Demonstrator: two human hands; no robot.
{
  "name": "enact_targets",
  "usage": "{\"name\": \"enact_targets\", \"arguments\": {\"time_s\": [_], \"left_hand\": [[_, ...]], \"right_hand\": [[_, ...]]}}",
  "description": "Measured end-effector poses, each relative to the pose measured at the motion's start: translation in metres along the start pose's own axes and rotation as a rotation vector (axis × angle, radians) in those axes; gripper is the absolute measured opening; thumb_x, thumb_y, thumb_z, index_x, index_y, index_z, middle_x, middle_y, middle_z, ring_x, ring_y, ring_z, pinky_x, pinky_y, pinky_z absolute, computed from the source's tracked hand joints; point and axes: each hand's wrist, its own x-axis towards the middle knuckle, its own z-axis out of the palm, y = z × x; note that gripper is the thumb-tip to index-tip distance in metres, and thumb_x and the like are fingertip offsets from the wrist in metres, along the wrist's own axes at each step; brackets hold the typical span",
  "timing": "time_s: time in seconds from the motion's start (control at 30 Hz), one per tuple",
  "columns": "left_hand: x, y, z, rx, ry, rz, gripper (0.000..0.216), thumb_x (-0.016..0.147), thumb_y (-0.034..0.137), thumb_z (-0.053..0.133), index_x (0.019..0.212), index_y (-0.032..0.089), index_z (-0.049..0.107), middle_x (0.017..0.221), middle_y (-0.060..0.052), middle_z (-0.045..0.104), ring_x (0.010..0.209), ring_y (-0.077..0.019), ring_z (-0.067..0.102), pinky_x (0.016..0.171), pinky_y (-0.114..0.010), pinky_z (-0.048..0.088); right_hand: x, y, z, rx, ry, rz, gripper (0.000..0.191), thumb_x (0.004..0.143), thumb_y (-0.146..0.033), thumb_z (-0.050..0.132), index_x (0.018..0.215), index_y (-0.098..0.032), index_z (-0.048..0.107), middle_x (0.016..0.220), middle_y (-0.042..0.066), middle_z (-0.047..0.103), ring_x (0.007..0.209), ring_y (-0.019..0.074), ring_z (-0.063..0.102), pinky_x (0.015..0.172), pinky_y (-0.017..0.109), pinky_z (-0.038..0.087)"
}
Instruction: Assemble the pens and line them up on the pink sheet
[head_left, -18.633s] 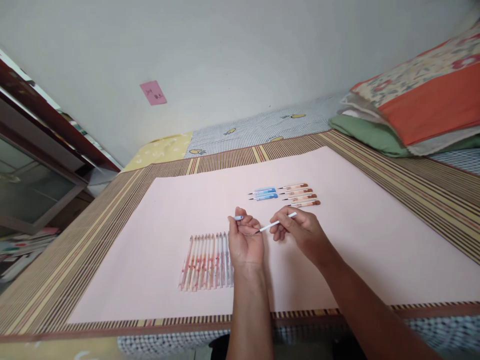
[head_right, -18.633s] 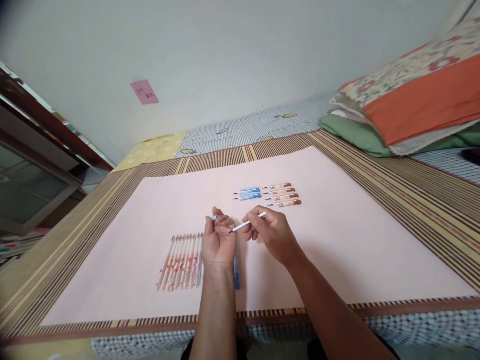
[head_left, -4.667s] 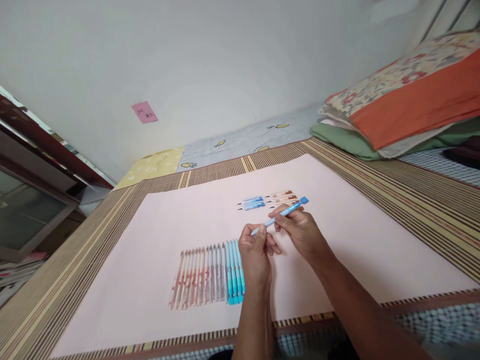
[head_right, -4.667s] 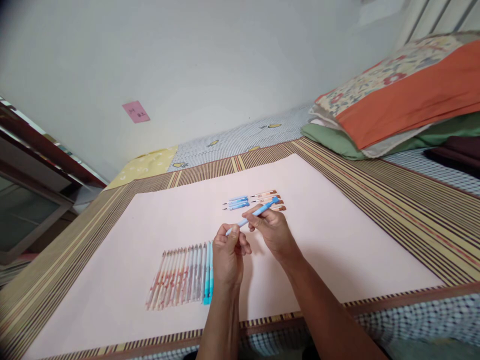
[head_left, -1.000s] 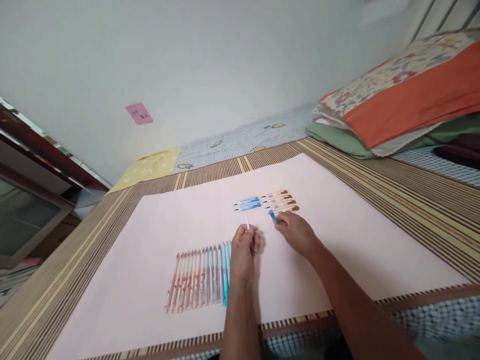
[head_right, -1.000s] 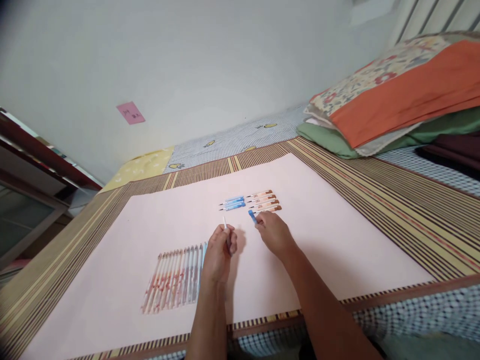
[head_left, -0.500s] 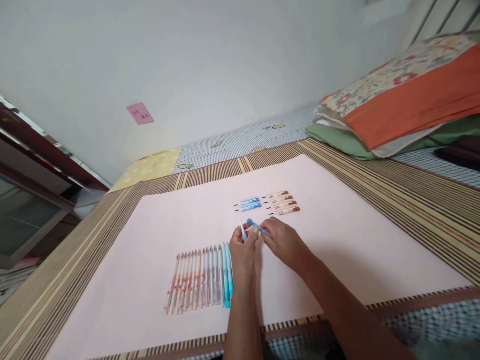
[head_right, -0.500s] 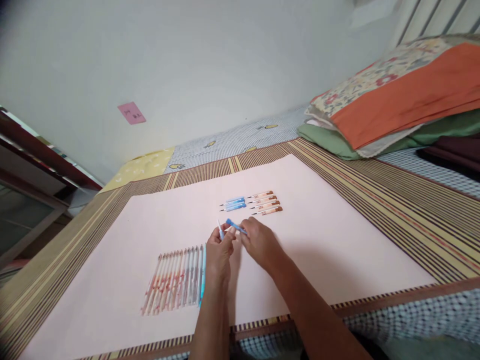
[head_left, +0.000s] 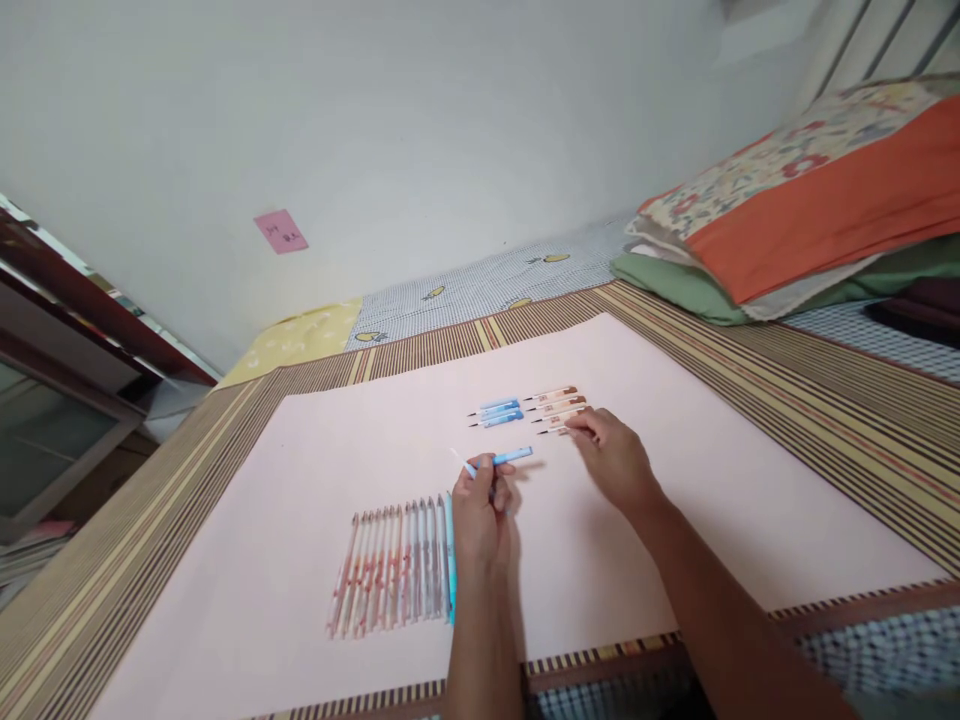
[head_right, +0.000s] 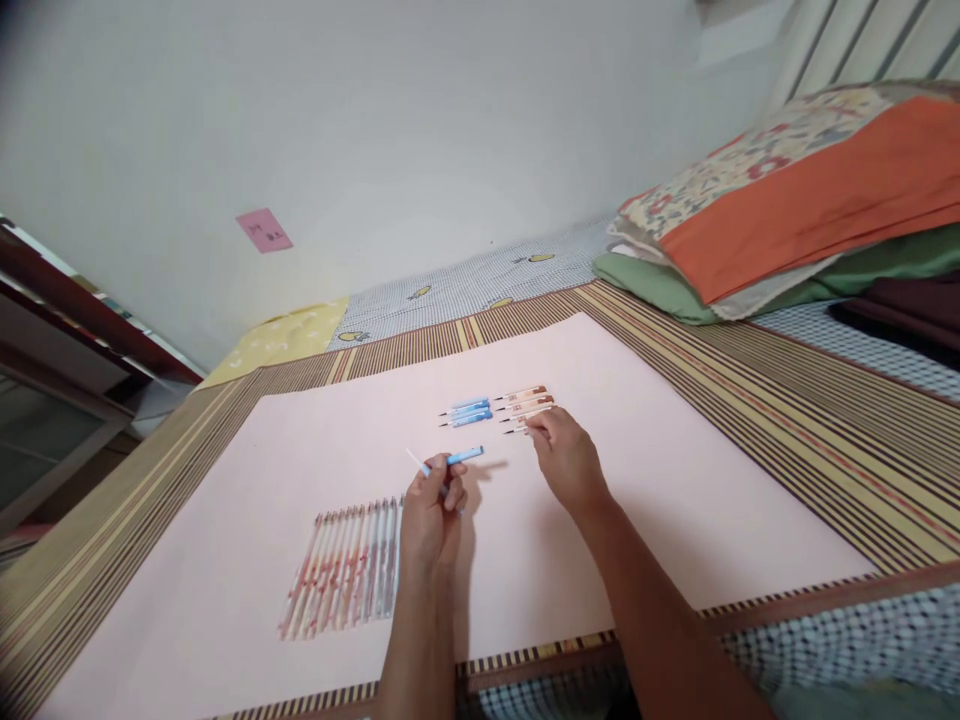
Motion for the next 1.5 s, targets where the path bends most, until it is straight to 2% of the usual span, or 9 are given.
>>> {"name": "enact_targets", "arguments": {"time_s": [0.17,0.27,0.4,0.53,0.73,1.07,1.23,1.37,1.5], "left_hand": [[-0.001,-0.005,-0.002,0.07,-0.079,0.023,0.034,0.075,0.036,0.078,0.09,0.016,0.056,0.079,-0.008,0.074,0.042,-0.002,0.03,0.045,-0.02,0.021],[0.0,-0.006,-0.003,0.083,-0.098,0.021,0.034,0.073,0.03,0.079,0.095,0.016,0.056,0.084,-0.01,0.075,0.043,-0.0027,0.031,0.046,-0.02,0.021],[-0.001,-0.003,-0.002,0.038,-0.086,0.004,0.033,0.072,0.027,0.079,0.094,0.016,0.057,0.083,-0.008,0.074,0.044,-0.0027,0.032,0.047,-0.02,0.021],[-0.002,0.002,-0.001,-0.061,-0.066,-0.037,0.033,0.068,0.025,0.08,0.091,0.015,0.059,0.08,-0.006,0.073,0.044,-0.0022,0.032,0.047,-0.019,0.021],[-0.001,0.004,0.0,-0.106,-0.019,-0.026,0.031,0.068,0.03,0.08,0.086,0.015,0.06,0.077,-0.005,0.072,0.043,-0.0026,0.033,0.046,-0.02,0.022],[-0.001,0.002,0.0,-0.125,-0.021,-0.059,0.032,0.066,0.032,0.082,0.08,0.016,0.058,0.075,-0.004,0.071,0.041,-0.0024,0.032,0.044,-0.02,0.02],[0.0,0.001,-0.001,-0.131,-0.027,-0.071,0.031,0.067,0.032,0.081,0.08,0.016,0.058,0.075,-0.003,0.071,0.041,-0.0028,0.032,0.044,-0.021,0.021],[-0.001,0.0,0.001,-0.133,-0.036,-0.067,0.031,0.067,0.033,0.082,0.078,0.016,0.058,0.074,-0.002,0.071,0.04,-0.0024,0.031,0.044,-0.021,0.023],[-0.002,0.0,0.004,-0.125,-0.037,-0.066,0.031,0.067,0.033,0.082,0.076,0.016,0.058,0.073,-0.002,0.07,0.04,-0.0021,0.03,0.043,-0.021,0.022]], "right_hand": [[-0.003,0.011,0.014,-0.313,-0.185,0.005,0.012,0.085,-0.013,0.053,0.079,-0.019,0.061,0.092,0.008,0.062,0.087,0.0213,0.058,0.074,0.03,0.042],[-0.003,0.011,0.02,-0.431,-0.257,0.054,0.016,0.086,-0.012,0.053,0.072,-0.019,0.058,0.086,0.007,0.061,0.079,0.0193,0.055,0.066,0.028,0.037],[-0.002,0.013,0.019,-0.443,-0.224,0.056,0.014,0.087,-0.01,0.052,0.081,-0.019,0.061,0.091,0.008,0.063,0.083,0.0202,0.057,0.068,0.029,0.038],[-0.001,0.015,0.017,-0.439,-0.204,0.054,0.024,0.089,-0.005,0.045,0.091,-0.018,0.065,0.099,0.011,0.064,0.095,0.0224,0.058,0.077,0.03,0.04],[0.0,0.012,0.018,-0.473,-0.267,0.055,0.015,0.085,-0.007,0.052,0.08,-0.018,0.06,0.093,0.009,0.063,0.089,0.0214,0.057,0.07,0.028,0.039],[0.003,0.005,0.012,-0.569,-0.356,0.074,0.019,0.088,-0.009,0.051,0.072,-0.019,0.055,0.088,0.012,0.062,0.087,0.0245,0.056,0.068,0.032,0.036],[0.001,0.006,0.013,-0.346,-0.251,0.127,0.016,0.085,-0.013,0.051,0.071,-0.02,0.053,0.08,0.008,0.063,0.076,0.0206,0.057,0.064,0.03,0.038],[0.001,-0.006,0.009,0.216,-0.139,0.213,0.009,0.084,-0.028,0.059,0.079,-0.02,0.059,0.067,0.001,0.061,0.063,0.0177,0.057,0.06,0.029,0.045],[0.001,-0.032,0.002,0.626,-0.131,0.24,0.025,0.077,-0.04,0.073,0.088,-0.019,0.067,0.072,0.002,0.066,0.067,0.0178,0.064,0.064,0.031,0.053]]}}
